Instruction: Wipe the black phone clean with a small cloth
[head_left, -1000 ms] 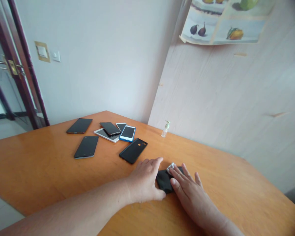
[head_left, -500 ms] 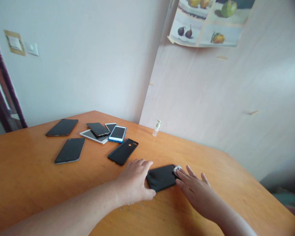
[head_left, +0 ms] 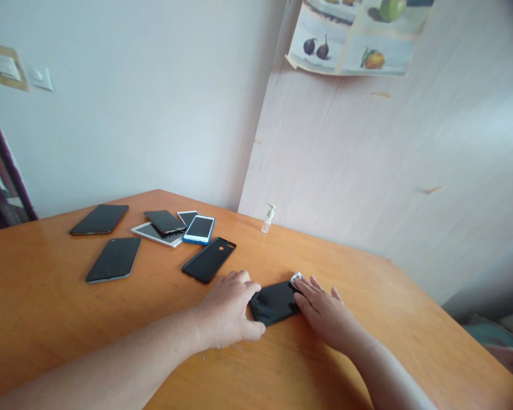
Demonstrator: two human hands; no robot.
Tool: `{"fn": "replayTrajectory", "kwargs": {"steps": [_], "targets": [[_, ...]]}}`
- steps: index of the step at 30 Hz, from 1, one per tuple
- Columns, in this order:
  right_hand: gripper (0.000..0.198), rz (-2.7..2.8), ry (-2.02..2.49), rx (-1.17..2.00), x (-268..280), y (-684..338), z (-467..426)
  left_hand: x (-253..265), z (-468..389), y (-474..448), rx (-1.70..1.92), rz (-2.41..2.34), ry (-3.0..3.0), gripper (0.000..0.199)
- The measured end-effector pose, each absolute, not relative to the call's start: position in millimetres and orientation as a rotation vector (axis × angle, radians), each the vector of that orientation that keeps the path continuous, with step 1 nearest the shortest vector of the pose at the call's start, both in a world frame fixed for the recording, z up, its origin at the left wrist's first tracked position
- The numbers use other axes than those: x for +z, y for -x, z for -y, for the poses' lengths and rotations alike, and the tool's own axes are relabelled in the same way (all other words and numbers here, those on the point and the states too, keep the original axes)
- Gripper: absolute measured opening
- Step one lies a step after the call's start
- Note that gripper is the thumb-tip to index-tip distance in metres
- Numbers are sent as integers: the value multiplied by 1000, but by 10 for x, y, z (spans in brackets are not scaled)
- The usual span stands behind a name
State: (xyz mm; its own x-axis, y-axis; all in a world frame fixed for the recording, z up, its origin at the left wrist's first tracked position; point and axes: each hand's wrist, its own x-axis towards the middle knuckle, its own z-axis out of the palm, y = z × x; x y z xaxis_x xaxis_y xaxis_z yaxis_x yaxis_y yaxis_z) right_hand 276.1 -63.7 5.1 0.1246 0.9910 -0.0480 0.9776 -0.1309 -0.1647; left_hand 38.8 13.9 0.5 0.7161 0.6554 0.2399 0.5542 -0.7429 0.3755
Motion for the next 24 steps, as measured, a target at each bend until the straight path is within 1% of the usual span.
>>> {"fn": "replayTrajectory", "kwargs": {"steps": [9, 14, 19, 21, 24], "targets": [[49, 2090, 2269, 357, 243, -2927, 1097, 26, -140, -382, 504, -957, -2623, 53], [53, 2080, 2212, 295, 146, -2879, 895, 54, -127, -385, 512, -937, -2623, 52], [51, 2052, 2256, 164, 71, -2689, 681, 43, -125, -390, 545, -933, -2626, 51], [51, 2101, 2197, 155, 97, -2521, 711, 33, -126, -396, 562, -939, -2631, 49], [51, 2260, 1958, 280, 154, -2286, 815, 33, -126, -401, 544, -952, -2636, 40]]}}
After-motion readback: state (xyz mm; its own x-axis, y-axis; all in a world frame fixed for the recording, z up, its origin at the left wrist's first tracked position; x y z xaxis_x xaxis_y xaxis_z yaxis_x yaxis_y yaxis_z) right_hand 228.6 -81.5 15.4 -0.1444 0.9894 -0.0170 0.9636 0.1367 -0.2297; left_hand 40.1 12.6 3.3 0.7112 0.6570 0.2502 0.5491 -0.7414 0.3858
